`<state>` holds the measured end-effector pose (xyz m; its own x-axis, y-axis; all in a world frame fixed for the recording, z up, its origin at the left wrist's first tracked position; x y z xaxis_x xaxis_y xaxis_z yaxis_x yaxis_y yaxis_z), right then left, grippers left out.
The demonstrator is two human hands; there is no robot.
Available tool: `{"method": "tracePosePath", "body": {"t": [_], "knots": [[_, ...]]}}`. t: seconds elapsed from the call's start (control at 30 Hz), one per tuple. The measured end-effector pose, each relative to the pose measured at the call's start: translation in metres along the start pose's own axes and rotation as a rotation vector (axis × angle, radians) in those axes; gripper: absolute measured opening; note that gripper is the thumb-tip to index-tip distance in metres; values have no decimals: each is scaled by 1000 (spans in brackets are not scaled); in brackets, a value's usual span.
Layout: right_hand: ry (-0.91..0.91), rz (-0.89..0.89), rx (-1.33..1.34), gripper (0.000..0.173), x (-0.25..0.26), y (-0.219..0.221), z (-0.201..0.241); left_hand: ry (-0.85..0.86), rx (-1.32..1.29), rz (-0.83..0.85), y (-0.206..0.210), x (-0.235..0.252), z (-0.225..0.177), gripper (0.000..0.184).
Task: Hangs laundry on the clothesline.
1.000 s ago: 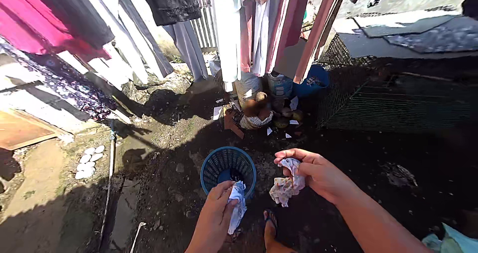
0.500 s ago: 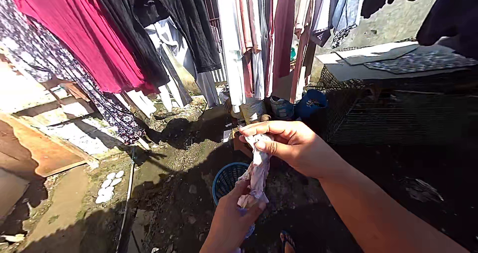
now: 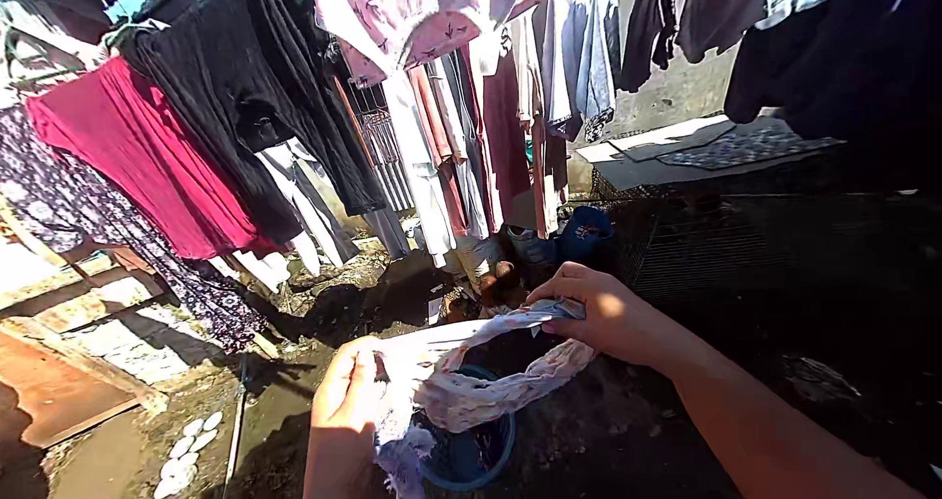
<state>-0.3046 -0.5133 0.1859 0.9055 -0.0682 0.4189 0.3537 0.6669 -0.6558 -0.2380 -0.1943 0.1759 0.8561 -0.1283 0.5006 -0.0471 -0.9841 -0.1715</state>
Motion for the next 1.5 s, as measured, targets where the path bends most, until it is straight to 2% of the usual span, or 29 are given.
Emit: {"method": "tracePosePath", "body": {"t": [0.07,0.1,0.13,0.2,0.27,0.33,0.37,0.4,0.47,0.57,0.6,0.67,0.73,0.83,0.9,0.97,1.0,1.07,1.17,1.23,1.3,1.4,1.5], "knots": [[84,-121,-39,14,0,-11,-16,61,-56,122,14,2,-1,30],[157,-117,7,13,-1,-20,-20,76,-91,195,21,3,-2,31],[228,-60,109,14,-2,-31,-24,75,-135,264,28,4,-1,32],[281,142,530,15,-5,-50,-32,77,-259,410,44,9,7,32],[202,311,959,27,-7,-58,-42,137,-324,575,68,14,18,38],[71,414,1183,37,-4,-60,-44,146,-325,665,100,15,18,37],[24,452,1225,35,-1,-61,-43,134,-345,700,116,14,14,33],[11,476,1205,28,1,-62,-39,113,-368,742,131,12,8,37],[30,493,1028,10,6,-66,-28,87,-420,821,158,9,-5,56],[-58,484,690,9,11,-86,-16,56,-435,917,180,15,-17,62],[-110,467,642,10,11,-96,-14,67,-414,957,183,20,-17,57],[-214,395,632,11,10,-113,-16,125,-342,1062,187,30,-16,40],[-262,324,709,13,11,-126,-20,165,-296,1195,192,39,-16,32],[-221,237,809,18,11,-136,-25,164,-170,1317,196,53,-21,48],[-194,215,862,19,11,-141,-33,144,-69,1305,191,67,-29,57],[-238,245,877,16,9,-145,-50,135,-56,1136,178,77,-41,43],[-251,289,862,15,7,-145,-63,159,-153,1040,170,82,-47,35],[-150,451,785,24,2,-131,-95,232,-416,945,155,91,-64,28],[37,765,560,19,-4,-77,-134,307,-488,976,145,94,-90,30],[74,868,439,20,-6,-53,-142,291,-548,1023,143,93,-95,28],[108,841,476,21,-8,-43,-152,243,-642,958,134,91,-91,29],[121,639,861,12,-14,-46,-163,221,-705,782,113,88,-81,32],[41,398,1102,13,-15,-61,-156,294,-656,712,90,85,-81,34]]}}
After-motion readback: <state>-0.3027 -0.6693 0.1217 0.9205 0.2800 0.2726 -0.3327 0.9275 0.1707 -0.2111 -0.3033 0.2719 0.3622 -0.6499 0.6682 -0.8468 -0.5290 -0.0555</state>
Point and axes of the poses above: each hand's wrist, its own x-axis towards the middle knuckle, its own y-axis out of the palm, z = x × y, the point moved 1 cm from there along x, towards the middle knuckle, and after that the axes turned 1 degree about -z, right-handed, at the moved point
